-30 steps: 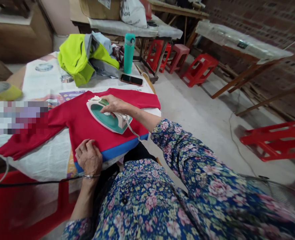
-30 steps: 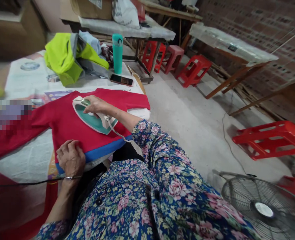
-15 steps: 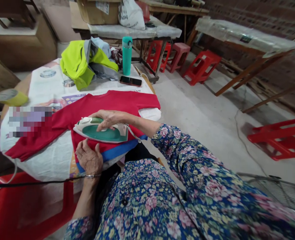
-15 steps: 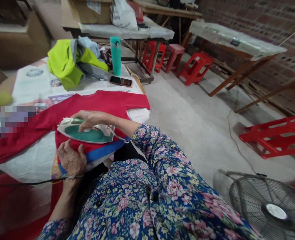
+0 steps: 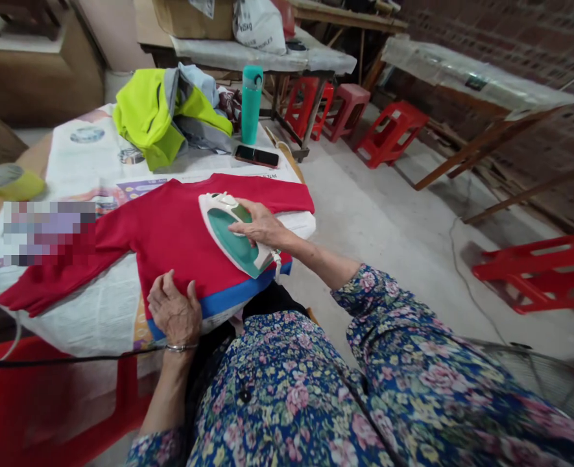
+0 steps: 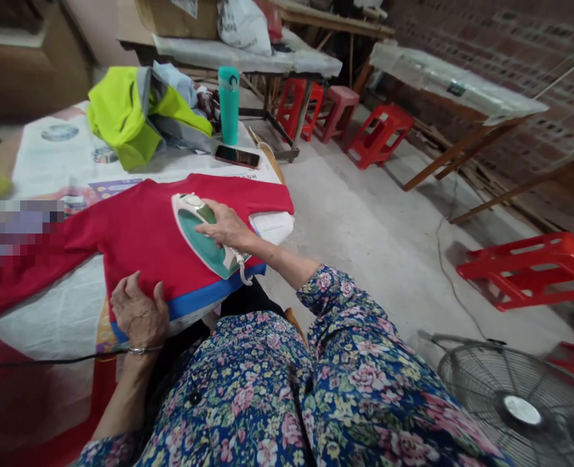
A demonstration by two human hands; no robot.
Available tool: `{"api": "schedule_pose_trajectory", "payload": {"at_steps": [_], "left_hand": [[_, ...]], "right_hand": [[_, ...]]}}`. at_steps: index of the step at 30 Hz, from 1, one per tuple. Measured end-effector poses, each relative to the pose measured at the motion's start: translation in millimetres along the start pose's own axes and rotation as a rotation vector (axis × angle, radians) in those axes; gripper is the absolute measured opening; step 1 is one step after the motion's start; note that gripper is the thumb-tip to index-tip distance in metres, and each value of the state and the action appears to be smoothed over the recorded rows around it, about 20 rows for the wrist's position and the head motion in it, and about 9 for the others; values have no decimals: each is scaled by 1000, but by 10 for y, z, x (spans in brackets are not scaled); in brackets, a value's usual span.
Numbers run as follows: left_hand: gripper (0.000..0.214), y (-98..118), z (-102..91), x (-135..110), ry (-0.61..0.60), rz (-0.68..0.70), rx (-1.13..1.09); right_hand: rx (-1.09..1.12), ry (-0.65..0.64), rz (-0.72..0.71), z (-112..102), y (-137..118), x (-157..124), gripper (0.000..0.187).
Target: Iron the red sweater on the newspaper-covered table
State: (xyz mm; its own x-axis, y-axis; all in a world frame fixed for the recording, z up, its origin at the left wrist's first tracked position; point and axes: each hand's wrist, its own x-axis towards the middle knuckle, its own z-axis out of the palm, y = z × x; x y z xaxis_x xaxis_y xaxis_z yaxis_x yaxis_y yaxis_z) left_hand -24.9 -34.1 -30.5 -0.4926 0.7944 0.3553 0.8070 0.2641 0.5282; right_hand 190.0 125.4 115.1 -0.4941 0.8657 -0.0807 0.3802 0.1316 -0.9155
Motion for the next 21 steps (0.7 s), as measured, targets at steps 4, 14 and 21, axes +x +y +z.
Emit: {"api": "schedule_pose_trajectory", "payload": {"at_steps": [4, 14, 21], "left_hand": [[61, 19, 0, -20, 3, 15, -1], [59, 76, 23, -52, -23, -15, -44], [59, 99, 29, -45, -38, -26, -37]], "right_hand": [[60, 181, 41, -53, 29, 26, 58], [212, 160, 252, -232, -20, 585, 35], [92, 91, 174, -279, -84, 688, 27]]}}
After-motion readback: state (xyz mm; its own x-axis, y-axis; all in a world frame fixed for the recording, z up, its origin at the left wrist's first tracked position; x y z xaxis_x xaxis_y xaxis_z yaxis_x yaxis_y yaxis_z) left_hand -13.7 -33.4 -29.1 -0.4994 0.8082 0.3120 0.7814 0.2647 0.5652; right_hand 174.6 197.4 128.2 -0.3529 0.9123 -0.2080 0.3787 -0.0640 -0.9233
